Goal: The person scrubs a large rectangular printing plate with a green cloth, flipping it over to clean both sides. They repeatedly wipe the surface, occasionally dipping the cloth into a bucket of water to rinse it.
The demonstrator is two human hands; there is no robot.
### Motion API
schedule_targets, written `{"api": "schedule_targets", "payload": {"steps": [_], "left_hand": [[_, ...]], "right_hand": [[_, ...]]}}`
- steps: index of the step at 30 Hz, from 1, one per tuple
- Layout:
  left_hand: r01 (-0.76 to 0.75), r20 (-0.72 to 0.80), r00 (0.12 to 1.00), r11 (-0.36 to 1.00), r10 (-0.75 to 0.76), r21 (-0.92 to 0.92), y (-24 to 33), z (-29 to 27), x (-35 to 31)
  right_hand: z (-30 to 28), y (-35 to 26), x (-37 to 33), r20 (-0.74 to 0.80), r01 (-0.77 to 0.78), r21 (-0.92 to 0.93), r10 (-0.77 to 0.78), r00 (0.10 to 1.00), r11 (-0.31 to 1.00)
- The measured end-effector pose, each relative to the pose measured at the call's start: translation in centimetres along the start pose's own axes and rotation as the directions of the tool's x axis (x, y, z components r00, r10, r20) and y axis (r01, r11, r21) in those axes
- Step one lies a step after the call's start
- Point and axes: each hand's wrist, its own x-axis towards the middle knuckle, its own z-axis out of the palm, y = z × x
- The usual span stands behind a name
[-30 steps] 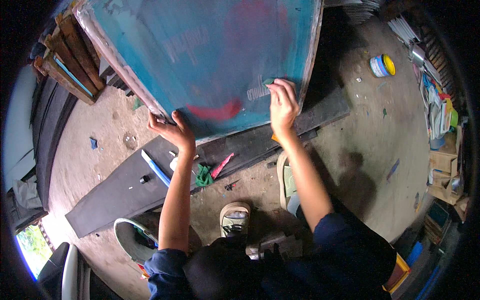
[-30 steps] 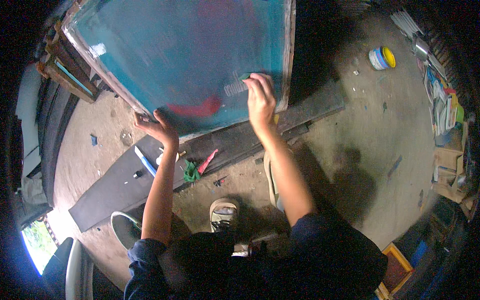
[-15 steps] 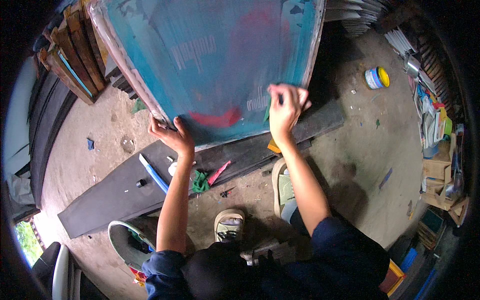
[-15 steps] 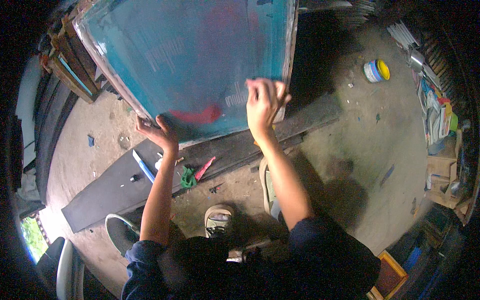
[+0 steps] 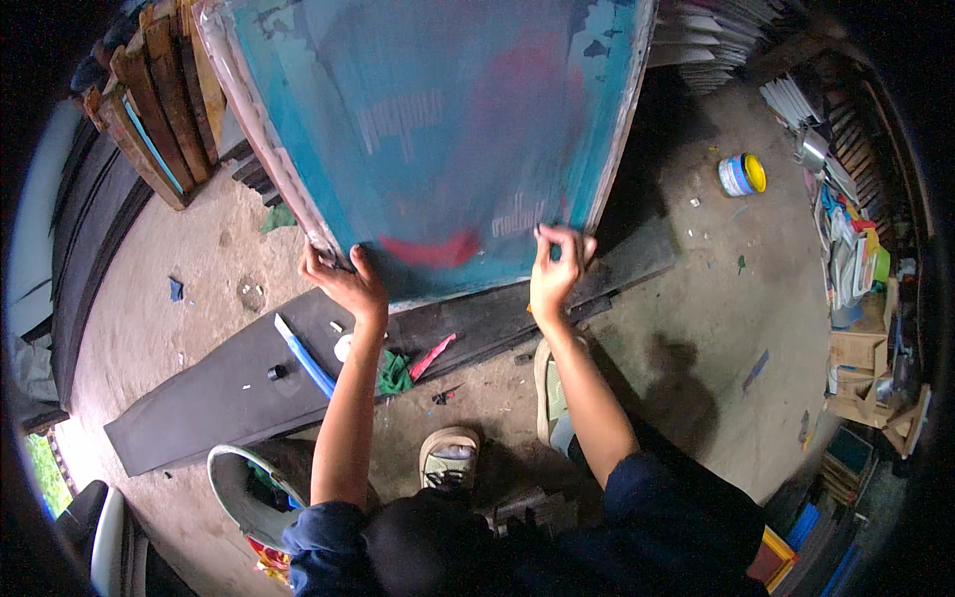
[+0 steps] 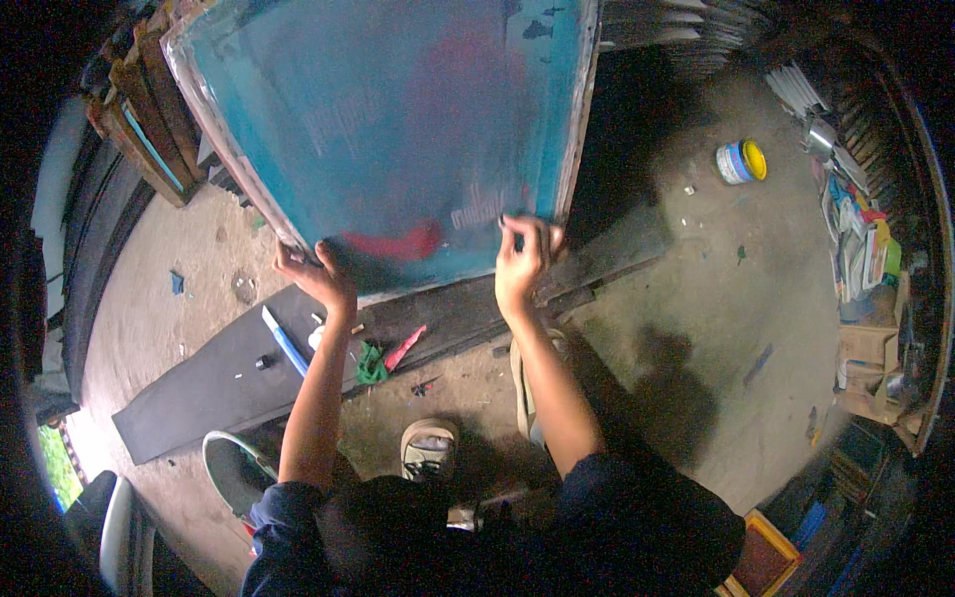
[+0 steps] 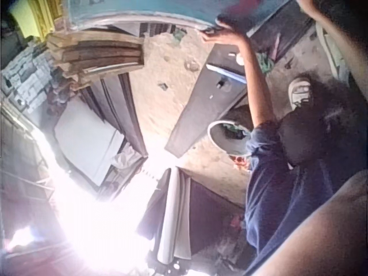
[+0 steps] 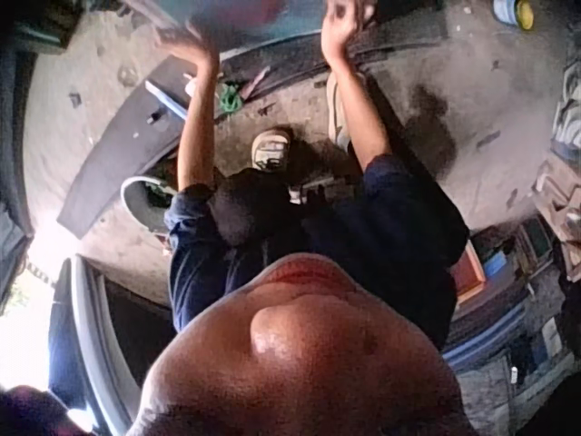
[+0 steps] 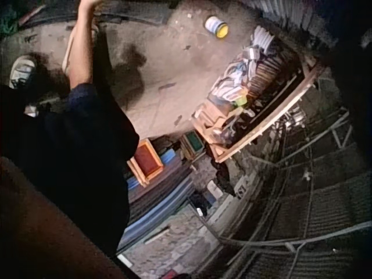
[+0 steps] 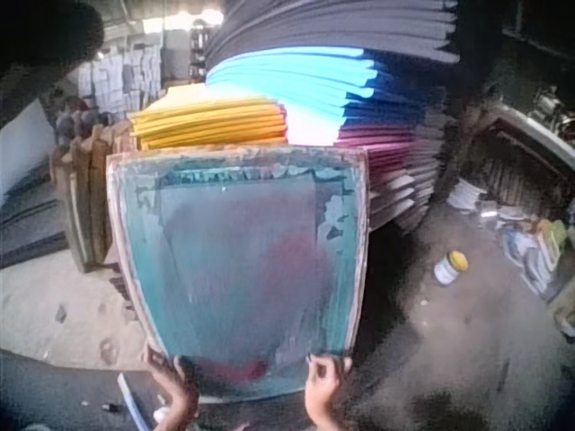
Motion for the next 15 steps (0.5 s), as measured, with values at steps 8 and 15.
{"api": "schedule_targets", "payload": {"steps": [8, 15], "left_hand": [[0.038, 0.017, 0.999, 0.999, -0.039, 0.039, 0.0, -0.2, -0.1], [0.03, 0.011, 0.999, 0.999, -0.031, 0.017, 0.3, -0.2, 0.2]], "right_hand": [[1.4, -3.3, 4.2, -0.136, -0.035, 0.061, 0.043, 0.99, 0.998], [0.1, -2.1, -0.3, 0.181, 0.121, -0.038, -0.112, 0.977, 0.992]]}}
